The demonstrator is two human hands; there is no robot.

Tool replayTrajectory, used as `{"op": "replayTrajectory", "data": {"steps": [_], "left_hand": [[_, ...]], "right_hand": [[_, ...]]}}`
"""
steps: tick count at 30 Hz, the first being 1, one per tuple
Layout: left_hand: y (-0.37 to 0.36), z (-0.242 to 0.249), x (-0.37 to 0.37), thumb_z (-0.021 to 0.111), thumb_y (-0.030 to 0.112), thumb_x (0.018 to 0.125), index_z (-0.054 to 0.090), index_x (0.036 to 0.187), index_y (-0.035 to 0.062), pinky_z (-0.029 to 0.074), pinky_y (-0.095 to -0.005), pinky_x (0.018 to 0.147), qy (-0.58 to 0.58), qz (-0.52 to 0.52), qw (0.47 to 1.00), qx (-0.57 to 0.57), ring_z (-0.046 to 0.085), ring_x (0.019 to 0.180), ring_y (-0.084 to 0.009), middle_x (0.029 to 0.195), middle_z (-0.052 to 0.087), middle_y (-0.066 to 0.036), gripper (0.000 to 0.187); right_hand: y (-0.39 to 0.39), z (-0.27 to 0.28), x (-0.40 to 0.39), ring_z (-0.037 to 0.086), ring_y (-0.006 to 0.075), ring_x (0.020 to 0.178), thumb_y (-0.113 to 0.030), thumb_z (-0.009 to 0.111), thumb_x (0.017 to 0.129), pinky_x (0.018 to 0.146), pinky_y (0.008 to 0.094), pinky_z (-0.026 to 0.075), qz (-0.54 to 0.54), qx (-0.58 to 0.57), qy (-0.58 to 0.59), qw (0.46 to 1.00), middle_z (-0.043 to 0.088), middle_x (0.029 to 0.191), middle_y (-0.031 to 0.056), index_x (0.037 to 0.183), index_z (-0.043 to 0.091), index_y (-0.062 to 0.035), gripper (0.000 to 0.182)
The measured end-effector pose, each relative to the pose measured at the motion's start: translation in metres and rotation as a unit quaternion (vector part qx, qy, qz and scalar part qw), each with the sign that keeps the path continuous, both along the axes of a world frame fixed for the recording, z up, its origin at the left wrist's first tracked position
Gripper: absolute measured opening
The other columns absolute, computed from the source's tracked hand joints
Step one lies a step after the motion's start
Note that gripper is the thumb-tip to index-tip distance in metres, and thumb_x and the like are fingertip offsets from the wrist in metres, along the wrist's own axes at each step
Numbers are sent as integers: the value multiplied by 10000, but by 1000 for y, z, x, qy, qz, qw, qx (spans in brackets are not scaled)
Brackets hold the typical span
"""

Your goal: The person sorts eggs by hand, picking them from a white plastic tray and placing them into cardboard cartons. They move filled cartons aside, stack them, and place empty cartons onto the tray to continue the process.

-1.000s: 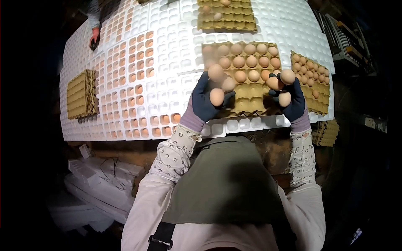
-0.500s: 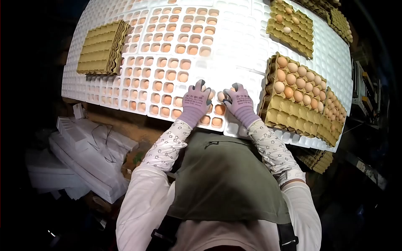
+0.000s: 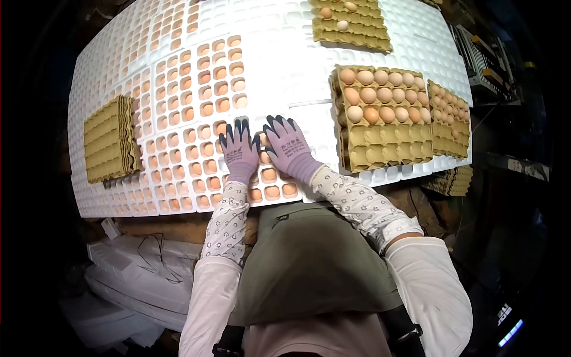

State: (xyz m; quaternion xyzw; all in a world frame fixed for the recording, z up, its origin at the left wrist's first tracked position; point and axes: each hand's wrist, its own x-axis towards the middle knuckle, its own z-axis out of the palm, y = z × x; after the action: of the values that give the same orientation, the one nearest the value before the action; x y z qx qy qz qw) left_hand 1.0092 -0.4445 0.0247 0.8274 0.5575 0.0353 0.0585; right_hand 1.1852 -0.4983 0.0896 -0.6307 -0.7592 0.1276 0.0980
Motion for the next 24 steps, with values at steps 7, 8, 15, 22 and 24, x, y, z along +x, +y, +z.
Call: {"op": "replayTrajectory", "data": {"steps": [7,8,15,22,24], "left_hand": [[-1,86,124,750,479,848,415,1503,27,422,-499,1095,-260,-76,960,-72,491,1305,-389,1441,475,-228,863],[-4,114,158,800,450,789,469,1470,51,466,-475,1038,-247,-156,955,-59,558,1220,-345,1377,539,-173,856],[-8,165,232,777,279,807,602,1252,137,542,-415,850,-263,-160,938,-158,649,1002,-267,1128,618,-115,499],[18,178,265,794,259,805,643,1104,127,561,-426,807,-45,-212,974,-58,678,898,-321,996,636,-126,360],[29,169,267,780,325,801,606,1170,170,554,-460,837,-9,-215,970,-114,670,989,-338,1089,637,-124,436]], "right_hand": [[-82,109,229,585,314,1111,-215,777,784,953,442,492,-190,115,33,974,604,1274,107,1237,638,-96,489],[-84,106,258,591,291,1099,-222,788,772,936,429,499,-180,58,-11,982,623,1247,73,1227,649,-127,486],[-62,101,308,621,207,1013,-172,761,798,892,371,522,-46,5,127,991,635,1117,54,1203,637,-122,426],[-49,92,283,637,308,987,-224,784,763,868,409,541,-61,38,262,962,580,1079,148,1093,610,-67,405],[-38,84,271,632,325,996,-286,810,736,849,427,537,-26,-18,45,998,572,1060,133,1090,618,-82,451]]}}
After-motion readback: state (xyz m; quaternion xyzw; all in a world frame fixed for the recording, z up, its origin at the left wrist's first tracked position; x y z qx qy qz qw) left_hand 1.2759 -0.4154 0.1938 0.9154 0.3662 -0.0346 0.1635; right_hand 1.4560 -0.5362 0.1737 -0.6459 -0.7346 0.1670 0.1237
